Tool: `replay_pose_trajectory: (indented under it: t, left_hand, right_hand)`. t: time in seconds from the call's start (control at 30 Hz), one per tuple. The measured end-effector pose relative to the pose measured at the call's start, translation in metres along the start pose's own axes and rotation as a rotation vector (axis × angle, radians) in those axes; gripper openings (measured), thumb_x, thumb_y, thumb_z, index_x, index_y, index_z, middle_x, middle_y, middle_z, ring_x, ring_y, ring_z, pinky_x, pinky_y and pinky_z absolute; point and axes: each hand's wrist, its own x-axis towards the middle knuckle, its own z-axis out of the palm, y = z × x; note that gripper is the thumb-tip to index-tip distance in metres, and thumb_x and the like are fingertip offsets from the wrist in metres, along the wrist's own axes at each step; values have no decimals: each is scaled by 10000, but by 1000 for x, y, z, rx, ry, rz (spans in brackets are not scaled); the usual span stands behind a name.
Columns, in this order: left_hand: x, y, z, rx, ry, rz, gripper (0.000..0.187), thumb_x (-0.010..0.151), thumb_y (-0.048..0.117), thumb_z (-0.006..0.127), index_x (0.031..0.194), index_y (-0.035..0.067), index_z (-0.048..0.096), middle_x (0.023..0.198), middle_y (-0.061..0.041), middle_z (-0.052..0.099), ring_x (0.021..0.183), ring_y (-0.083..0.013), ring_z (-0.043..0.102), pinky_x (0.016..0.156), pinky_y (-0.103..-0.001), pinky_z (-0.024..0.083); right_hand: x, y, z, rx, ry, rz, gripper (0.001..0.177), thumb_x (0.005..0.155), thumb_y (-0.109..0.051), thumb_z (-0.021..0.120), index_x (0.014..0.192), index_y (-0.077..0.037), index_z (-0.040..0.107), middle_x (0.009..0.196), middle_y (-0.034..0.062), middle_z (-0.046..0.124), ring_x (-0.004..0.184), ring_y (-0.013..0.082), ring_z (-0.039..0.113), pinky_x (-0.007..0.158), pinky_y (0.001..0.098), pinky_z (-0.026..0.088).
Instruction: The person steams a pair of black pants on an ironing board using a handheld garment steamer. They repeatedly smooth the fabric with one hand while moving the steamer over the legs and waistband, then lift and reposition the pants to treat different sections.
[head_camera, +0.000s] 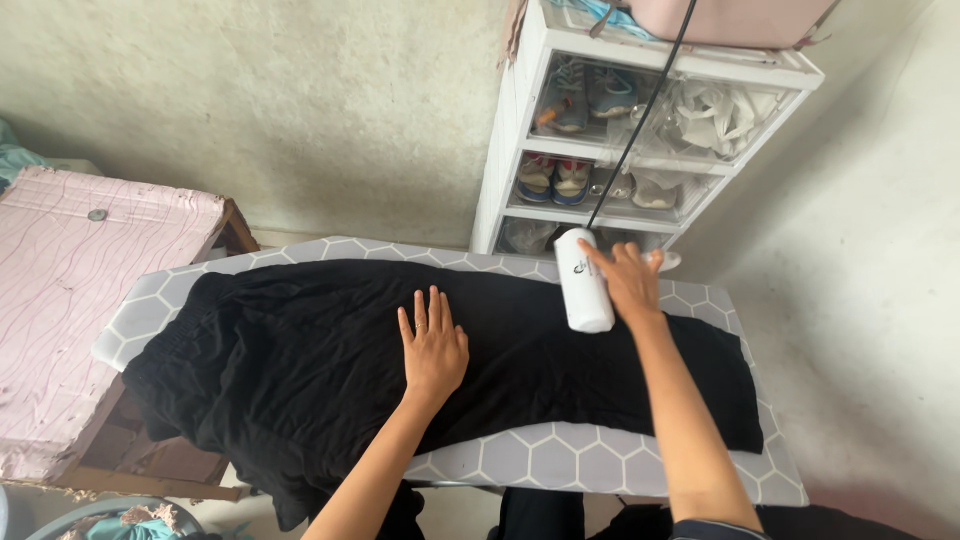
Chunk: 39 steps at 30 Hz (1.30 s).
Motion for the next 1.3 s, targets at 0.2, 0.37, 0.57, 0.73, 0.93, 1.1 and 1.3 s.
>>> replay_pose_trajectory:
  t: [0.2, 0.37, 0.57, 0.73, 0.93, 1.1, 1.3]
  left_hand:
    - [0, 1, 3, -42, 30, 9, 658, 963, 277, 443, 1474, -131, 374, 1593, -275, 326, 1507, -433, 246, 1212, -586, 157]
    - [-4, -6, 3, -117, 20, -53, 737, 965, 246, 452, 1479, -231, 223, 1545, -390, 316, 1500, -458, 258, 1237, -518, 162]
    - [5, 2, -7, -285, 73, -116, 731, 1065, 321, 370, 1529, -195, 140, 1548, -361, 359, 1499, -428, 314, 1245, -487, 189]
    - [6, 0, -21, -725, 106, -315, 785, 1082, 435, 281, 1580, -128, 55, 1524, -284, 450, 1459, -397, 389, 1253, -462, 204]
    - [-2, -1, -28, -676, 212, -223, 756, 1113, 444, 298, 1605, -73, 50, 1554, -319, 426, 1462, -408, 410, 1242, -479, 214]
    - [-1, 4, -23, -636, 14, -145, 765, 1069, 467, 302, 1624, 9, 42, 1504, -229, 510, 1432, -364, 437, 1253, -479, 199]
    - [0, 3, -16, -578, -6, -35, 763, 1078, 491, 247, 1621, -7, 45, 1514, -234, 494, 1455, -363, 406, 1244, -486, 184]
  right_hand:
    - [-13, -101, 8, 525, -75, -151, 322, 1062, -240, 594, 1341, -400, 581, 1032, 82, 619, 957, 256, 659, 1010, 540, 434]
    - [3, -121, 10, 538, -15, -109, 200, 1033, -330, 617, 1226, -378, 600, 1106, 91, 675, 1128, 336, 587, 1125, 653, 306]
    - [14, -69, -16, 182, -18, -76, 651, 928, -76, 592, 1445, -466, 525, 996, 27, 625, 1064, 233, 611, 1078, 691, 297]
    - [-13, -141, -15, 273, 108, -434, 588, 1018, -143, 520, 1480, -505, 489, 953, 24, 616, 942, 237, 635, 1033, 641, 383]
    - [-21, -47, 12, 272, 3, -56, 513, 1055, -298, 591, 1521, -462, 453, 1119, 141, 610, 1011, 341, 598, 994, 590, 399]
    - [-37, 24, 11, 76, 22, 144, 642, 998, -103, 540, 1519, -473, 477, 1085, 61, 636, 1178, 266, 591, 1058, 654, 313]
    - [-65, -91, -9, 191, 124, -328, 556, 1019, -179, 518, 1489, -471, 471, 926, 25, 607, 912, 236, 636, 987, 706, 365]
